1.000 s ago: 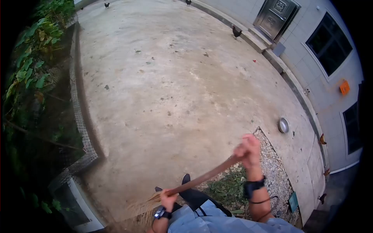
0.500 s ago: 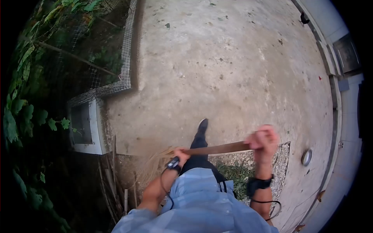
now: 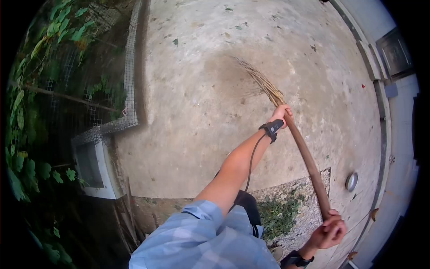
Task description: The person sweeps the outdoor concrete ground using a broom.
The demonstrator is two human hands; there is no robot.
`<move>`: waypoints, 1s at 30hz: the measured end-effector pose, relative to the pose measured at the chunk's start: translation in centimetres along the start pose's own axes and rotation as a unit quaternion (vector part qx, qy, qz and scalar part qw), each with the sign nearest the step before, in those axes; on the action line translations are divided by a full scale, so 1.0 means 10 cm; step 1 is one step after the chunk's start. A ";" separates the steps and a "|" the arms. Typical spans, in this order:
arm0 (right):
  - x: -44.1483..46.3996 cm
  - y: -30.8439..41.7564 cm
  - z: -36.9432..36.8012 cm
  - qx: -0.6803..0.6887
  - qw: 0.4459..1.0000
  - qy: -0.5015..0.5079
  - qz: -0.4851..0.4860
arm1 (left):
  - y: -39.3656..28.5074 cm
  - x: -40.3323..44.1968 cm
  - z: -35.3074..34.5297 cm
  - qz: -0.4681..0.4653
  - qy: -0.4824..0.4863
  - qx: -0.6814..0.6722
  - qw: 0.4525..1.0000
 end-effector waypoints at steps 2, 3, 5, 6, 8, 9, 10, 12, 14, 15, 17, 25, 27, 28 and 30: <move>0.02 -0.19 0.56 0.097 0.991 -0.071 -0.050 | 0.17 -0.08 -0.10 -0.023 0.000 -0.006 1.000; 0.01 -0.27 0.85 0.155 0.981 -0.087 -0.077 | 0.28 -0.17 -0.08 -0.040 -0.021 -0.029 0.999; 0.04 -0.37 1.22 0.180 0.974 -0.101 -0.089 | 0.46 -0.58 -0.06 -0.052 -0.072 -0.049 0.995; 0.05 -0.45 1.35 0.206 0.966 -0.109 -0.108 | 0.58 -0.72 0.11 -0.053 -0.067 -0.102 0.991; 0.08 -0.64 1.58 0.258 0.955 -0.089 -0.115 | 0.74 -1.13 0.35 -0.063 -0.122 -0.139 0.981; 0.11 -0.73 1.61 0.307 0.942 -0.063 -0.117 | 0.87 -1.25 0.61 -0.068 -0.155 -0.183 0.968; 0.22 -0.81 1.55 0.309 0.944 -0.030 -0.111 | 0.89 -1.49 0.64 -0.064 -0.159 -0.203 0.964; 0.42 -0.99 1.32 0.334 0.936 0.001 -0.110 | 0.95 -1.84 0.91 -0.083 -0.224 -0.226 0.944; 0.60 -1.12 0.95 0.325 0.933 0.012 -0.153 | 0.97 -2.18 1.24 -0.093 -0.269 -0.275 0.918; 0.70 -1.17 0.69 0.296 0.935 -0.001 -0.193 | 0.91 -2.35 1.27 -0.115 -0.302 -0.282 0.903; 0.87 -1.21 0.02 0.330 0.912 0.111 -0.219 | 0.82 -2.58 1.65 -0.182 -0.325 -0.300 0.878; 1.00 -0.68 -0.49 0.334 0.903 0.224 -0.153 | 0.65 -2.21 2.00 -0.189 -0.169 -0.197 0.947; 1.07 -0.51 0.02 0.277 0.943 0.136 -0.128 | 0.67 -1.57 1.52 -0.133 -0.164 -0.253 0.944; 1.02 -0.42 0.23 0.238 0.959 0.098 -0.117 | 0.64 -1.28 1.18 -0.115 -0.167 -0.246 0.948; 0.83 -0.30 0.38 0.155 0.982 0.069 -0.077 | 0.49 -0.76 0.84 -0.075 -0.146 -0.141 0.976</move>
Point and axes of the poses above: each hand's wrist, its own x-axis towards the middle knuckle, its own z-axis out of the back of the hand, y = z × x, the point moved 3 cm from there along x, towards the middle knuckle, and after that the axes turned 14 degrees about y, right-handed, at the moved point
